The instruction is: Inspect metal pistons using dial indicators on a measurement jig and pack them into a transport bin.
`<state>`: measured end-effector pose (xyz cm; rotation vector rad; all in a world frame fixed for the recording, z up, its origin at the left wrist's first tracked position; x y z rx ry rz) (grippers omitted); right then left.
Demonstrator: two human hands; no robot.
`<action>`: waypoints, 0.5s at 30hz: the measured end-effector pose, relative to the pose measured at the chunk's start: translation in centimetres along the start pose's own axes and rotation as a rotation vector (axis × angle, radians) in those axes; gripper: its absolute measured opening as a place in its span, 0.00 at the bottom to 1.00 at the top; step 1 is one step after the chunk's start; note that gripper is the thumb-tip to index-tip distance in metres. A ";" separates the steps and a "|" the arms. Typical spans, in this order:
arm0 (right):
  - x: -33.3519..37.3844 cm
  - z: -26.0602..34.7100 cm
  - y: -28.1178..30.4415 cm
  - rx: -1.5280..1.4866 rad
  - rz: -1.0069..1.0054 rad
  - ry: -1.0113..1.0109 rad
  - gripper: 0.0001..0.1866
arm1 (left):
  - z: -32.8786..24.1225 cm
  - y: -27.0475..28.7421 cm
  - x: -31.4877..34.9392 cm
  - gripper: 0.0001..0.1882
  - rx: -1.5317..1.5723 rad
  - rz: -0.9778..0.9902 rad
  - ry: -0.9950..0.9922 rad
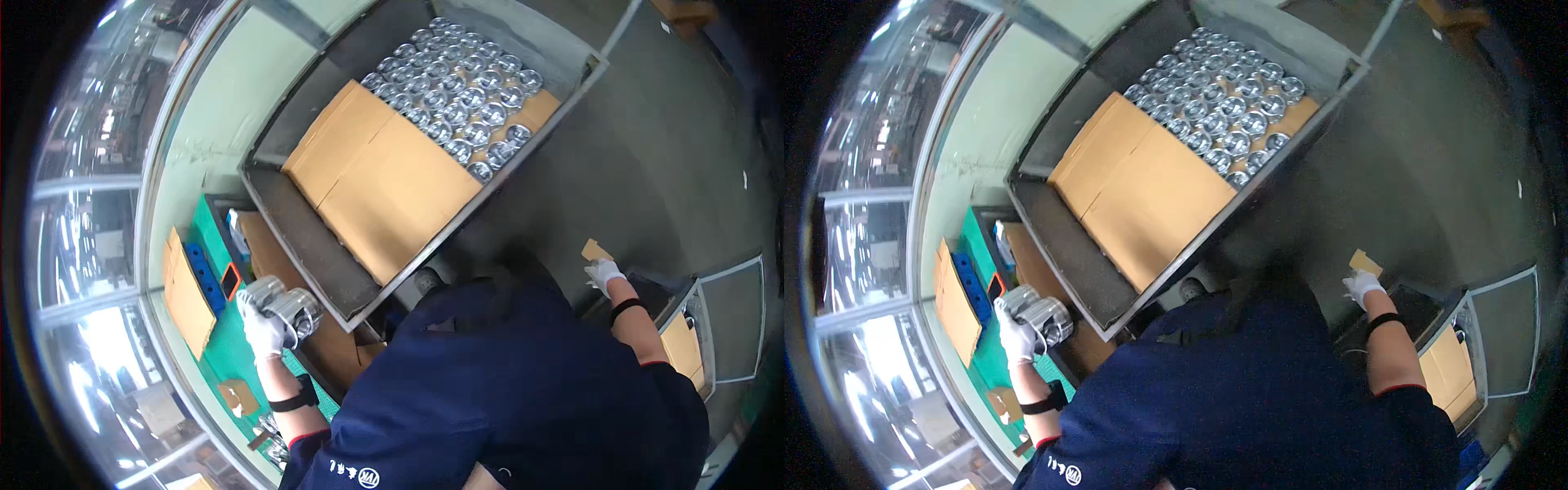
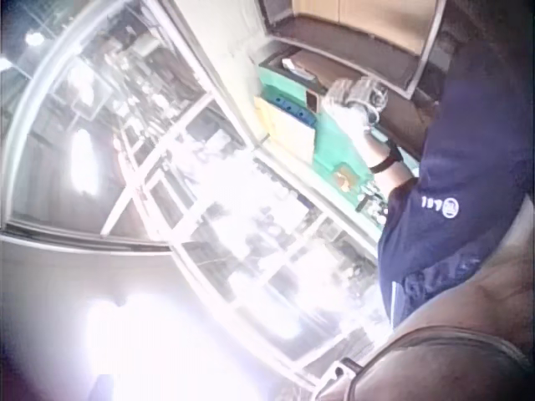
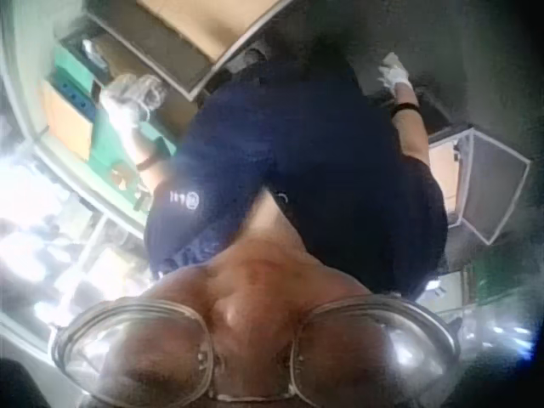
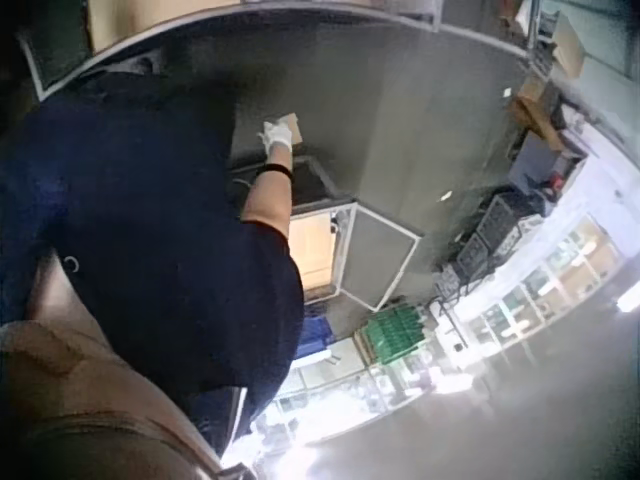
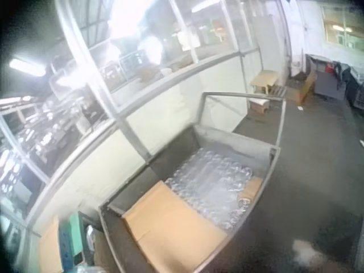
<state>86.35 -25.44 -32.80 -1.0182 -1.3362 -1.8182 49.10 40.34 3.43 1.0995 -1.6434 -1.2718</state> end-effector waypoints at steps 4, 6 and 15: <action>-2.5 -11.2 2.7 -0.165 -0.053 0.023 0.20 | -18.0 -4.5 -1.6 0.27 -0.152 0.084 -0.310; -1.4 -13.8 4.0 -0.397 -0.053 -0.099 0.19 | -24.7 -7.4 -1.9 0.28 -0.195 0.116 -0.432; 4.1 -21.5 1.2 -1.106 -0.107 -0.449 0.15 | -53.8 -28.3 -1.6 0.18 -0.354 0.401 -1.202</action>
Point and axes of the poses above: each hand's wrist, its own x-axis away from the middle knuckle, its own y-axis out of the back of the hand, z = x × y, the point moved 8 cm from there along -x, towards the middle knuckle, and after that the axes turned 2 degrees about x, right-handed, at the moved point
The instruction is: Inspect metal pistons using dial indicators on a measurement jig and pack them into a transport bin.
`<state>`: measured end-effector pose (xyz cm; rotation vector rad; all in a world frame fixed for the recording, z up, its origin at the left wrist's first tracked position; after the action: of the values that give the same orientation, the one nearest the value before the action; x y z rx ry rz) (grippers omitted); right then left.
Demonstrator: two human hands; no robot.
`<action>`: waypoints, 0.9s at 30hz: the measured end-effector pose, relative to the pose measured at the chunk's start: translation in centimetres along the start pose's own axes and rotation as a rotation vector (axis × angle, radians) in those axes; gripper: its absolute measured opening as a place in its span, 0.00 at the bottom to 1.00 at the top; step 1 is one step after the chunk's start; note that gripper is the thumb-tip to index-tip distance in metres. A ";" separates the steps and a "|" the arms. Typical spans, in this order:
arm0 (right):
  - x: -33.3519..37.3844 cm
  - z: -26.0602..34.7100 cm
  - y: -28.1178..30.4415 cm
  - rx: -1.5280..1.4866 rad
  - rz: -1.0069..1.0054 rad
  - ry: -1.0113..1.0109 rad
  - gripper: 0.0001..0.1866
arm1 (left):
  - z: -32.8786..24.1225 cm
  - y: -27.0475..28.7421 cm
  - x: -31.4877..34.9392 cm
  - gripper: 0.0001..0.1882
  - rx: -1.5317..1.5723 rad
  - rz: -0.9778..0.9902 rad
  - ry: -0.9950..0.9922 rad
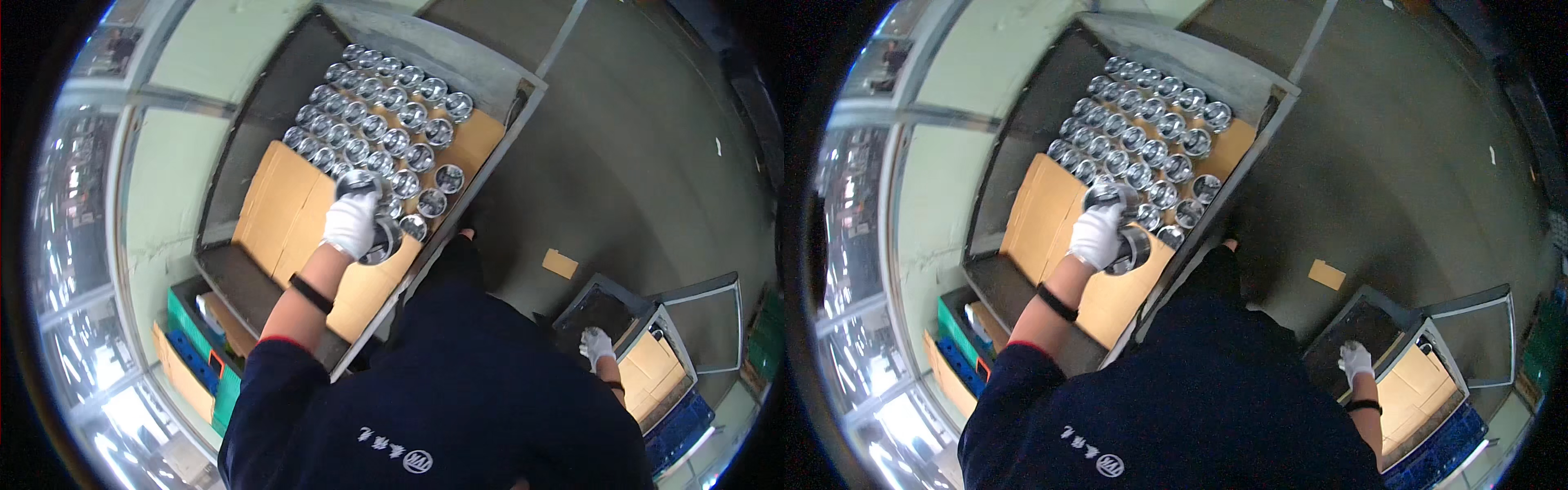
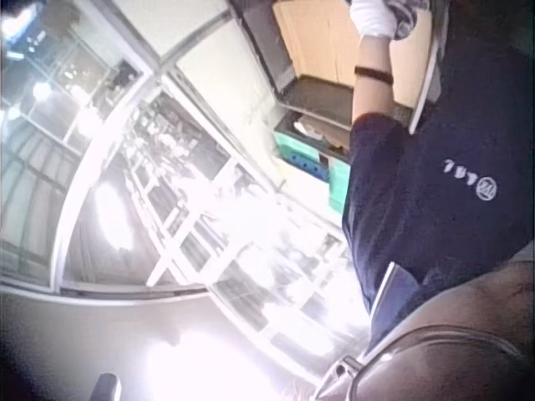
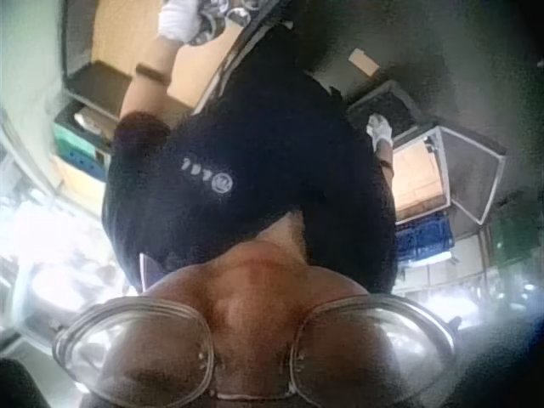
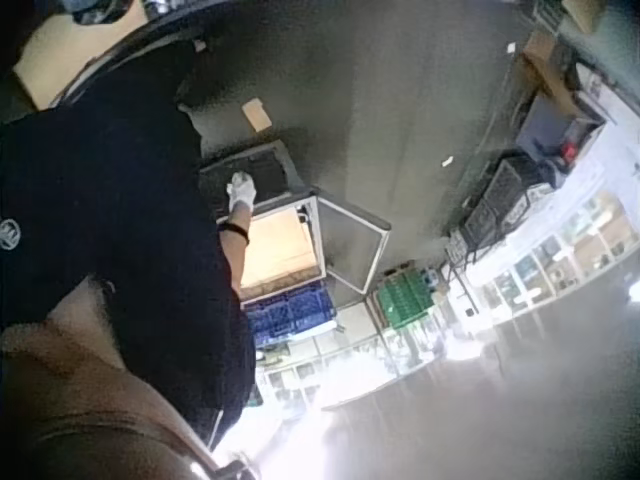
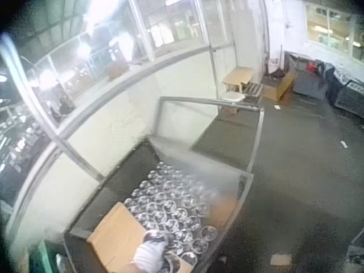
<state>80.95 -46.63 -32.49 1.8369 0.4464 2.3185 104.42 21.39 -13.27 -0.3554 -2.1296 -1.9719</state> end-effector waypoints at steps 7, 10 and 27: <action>8.0 -3.7 -0.2 -0.570 -0.109 -0.427 0.13 | -8.0 -11.3 -21.2 0.16 -0.127 0.202 -0.354; 11.4 -1.2 -0.6 -0.380 -0.052 -0.270 0.13 | -12.0 -14.6 -28.3 0.16 -0.132 0.221 -0.505; 14.4 -4.6 -4.7 -0.523 0.116 -0.429 0.16 | -15.2 -26.8 -34.8 0.19 -0.196 0.218 -0.491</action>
<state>72.71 -38.50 -21.67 2.0206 -0.3015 1.7786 128.72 3.25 -48.47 -1.1592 -2.0346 -2.1262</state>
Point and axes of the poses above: each hand's wrist, its own x-axis away from the middle knuckle, its own y-axis out of the back of the hand, z = x × y, the point moved 8 cm from there along -x, towards the middle knuckle, and after that the axes turned 2 degrees about x, right-handed, at the moved point
